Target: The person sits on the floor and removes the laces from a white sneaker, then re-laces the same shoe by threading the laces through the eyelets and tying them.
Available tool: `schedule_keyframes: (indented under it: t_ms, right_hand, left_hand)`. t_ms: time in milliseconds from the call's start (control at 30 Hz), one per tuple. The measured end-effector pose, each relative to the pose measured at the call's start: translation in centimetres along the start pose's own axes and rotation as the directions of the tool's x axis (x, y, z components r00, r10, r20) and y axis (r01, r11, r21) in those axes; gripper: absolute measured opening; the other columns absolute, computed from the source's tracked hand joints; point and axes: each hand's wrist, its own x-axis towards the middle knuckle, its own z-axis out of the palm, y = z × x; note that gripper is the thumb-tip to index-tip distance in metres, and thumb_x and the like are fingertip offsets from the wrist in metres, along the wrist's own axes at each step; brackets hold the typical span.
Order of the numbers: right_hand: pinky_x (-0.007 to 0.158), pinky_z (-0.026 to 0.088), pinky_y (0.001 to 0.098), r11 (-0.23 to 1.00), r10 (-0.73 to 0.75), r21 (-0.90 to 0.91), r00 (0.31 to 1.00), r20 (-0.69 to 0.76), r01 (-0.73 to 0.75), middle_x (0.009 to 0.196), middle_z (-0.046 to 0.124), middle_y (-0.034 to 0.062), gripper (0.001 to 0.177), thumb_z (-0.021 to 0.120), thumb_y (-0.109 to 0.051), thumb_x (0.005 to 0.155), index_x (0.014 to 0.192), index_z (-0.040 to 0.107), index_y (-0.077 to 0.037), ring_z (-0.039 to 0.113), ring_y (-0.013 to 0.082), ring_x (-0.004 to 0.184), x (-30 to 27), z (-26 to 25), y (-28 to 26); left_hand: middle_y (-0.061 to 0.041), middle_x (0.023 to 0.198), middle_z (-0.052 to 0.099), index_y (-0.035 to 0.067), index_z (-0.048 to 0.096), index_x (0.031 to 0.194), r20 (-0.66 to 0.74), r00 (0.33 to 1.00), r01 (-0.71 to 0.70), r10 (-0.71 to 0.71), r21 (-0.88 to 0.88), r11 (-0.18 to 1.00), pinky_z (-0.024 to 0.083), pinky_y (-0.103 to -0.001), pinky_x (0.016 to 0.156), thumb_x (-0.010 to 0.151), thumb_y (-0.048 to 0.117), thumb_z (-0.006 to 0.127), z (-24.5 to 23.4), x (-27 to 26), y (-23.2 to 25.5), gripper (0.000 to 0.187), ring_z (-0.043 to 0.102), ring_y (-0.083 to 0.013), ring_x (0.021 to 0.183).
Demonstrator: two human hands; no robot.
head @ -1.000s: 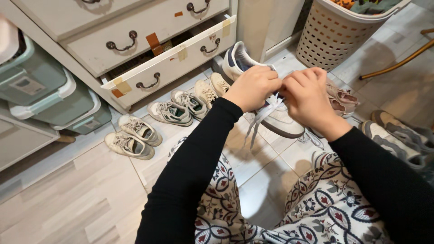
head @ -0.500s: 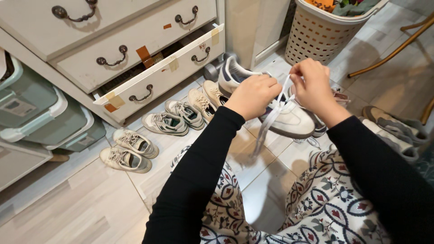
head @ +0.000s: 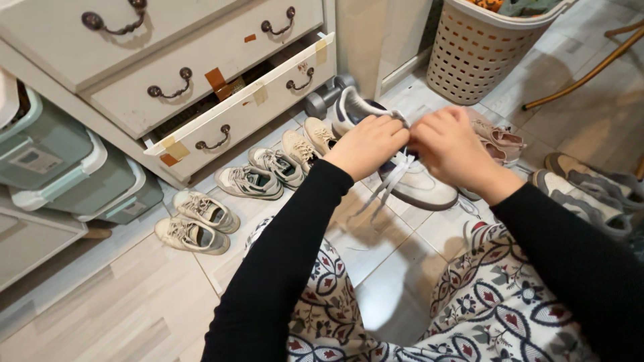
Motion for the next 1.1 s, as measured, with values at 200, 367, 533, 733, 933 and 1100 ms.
schedule_keyframes:
  t_ms: [200,367,533,733,933,1100]
  right_hand:
    - [0.098,0.038,0.0466,0.979,0.018,-0.2,0.994,-0.107,-0.04,0.09,0.059,0.0052,0.016,0.071,-0.002,0.084,0.094,0.061,-0.01,0.058,0.0279,0.094,-0.6,0.1,0.0]
    - [0.099,0.038,0.0471,0.95,0.272,-0.081,0.926,-0.264,-0.302,0.098,0.061,0.0087,0.013,0.07,-0.001,0.094,0.1,0.06,-0.007,0.058,0.0312,0.1,-1.8,0.8,2.6]
    - [0.089,0.05,0.0398,0.661,0.728,0.379,0.676,-0.115,-0.648,0.102,0.066,0.0089,0.009,0.067,-0.01,0.102,0.106,0.061,-0.005,0.064,0.0273,0.098,-2.0,1.6,5.2]
    - [0.106,0.046,0.0415,0.953,0.224,0.257,0.943,-0.245,-0.16,0.125,0.064,0.0102,0.028,0.071,-0.007,0.093,0.121,0.067,-0.007,0.06,0.0295,0.12,-1.5,-1.1,3.4]
    - [0.104,0.034,0.0426,0.999,-0.034,0.026,0.999,0.025,0.033,0.106,0.067,0.0003,0.027,0.077,-0.014,0.08,0.106,0.073,-0.018,0.059,0.0261,0.11,-0.4,-1.1,-0.4]
    - [0.099,0.036,0.0418,0.999,-0.034,0.011,0.993,0.109,0.033,0.091,0.063,0.001,0.024,0.077,-0.011,0.077,0.1,0.072,-0.015,0.058,0.0235,0.097,0.0,-1.6,-0.7]
  left_hand:
    - [-0.008,0.098,0.059,0.006,0.057,0.099,0.064,0.997,0.046,-0.041,-0.078,0.996,0.048,-0.039,0.085,0.088,0.01,0.058,-0.5,-0.2,0.3,0.012,0.061,-0.0273,0.097]
    - [-0.008,0.098,0.058,0.006,0.055,0.1,-0.005,0.999,0.041,-0.041,-0.066,0.997,0.049,-0.039,0.083,0.085,0.007,0.057,-0.8,0.0,1.0,0.015,0.06,-0.0272,0.097]
    - [-0.007,0.092,0.054,0.008,0.053,0.093,-0.062,0.997,0.047,-0.046,0.013,0.999,0.047,-0.038,0.078,0.085,0.009,0.059,-0.9,0.5,0.7,0.01,0.058,-0.0255,0.091]
    - [-0.004,0.087,0.055,0.011,0.054,0.088,-0.08,0.996,0.036,-0.028,0.104,0.994,0.046,-0.037,0.075,0.082,0.011,0.061,-0.5,0.3,-0.3,0.009,0.059,-0.0229,0.089]
    - [-0.003,0.087,0.055,0.012,0.055,0.089,-0.099,0.995,0.004,0.009,0.137,0.99,0.046,-0.035,0.076,0.084,0.014,0.061,0.1,0.2,-0.5,0.008,0.058,-0.0211,0.089]
    - [-0.003,0.086,0.054,0.013,0.055,0.087,-0.094,0.995,0.029,-0.015,0.149,0.988,0.045,-0.035,0.076,0.085,0.014,0.061,-0.6,0.6,0.0,0.006,0.058,-0.0204,0.088]
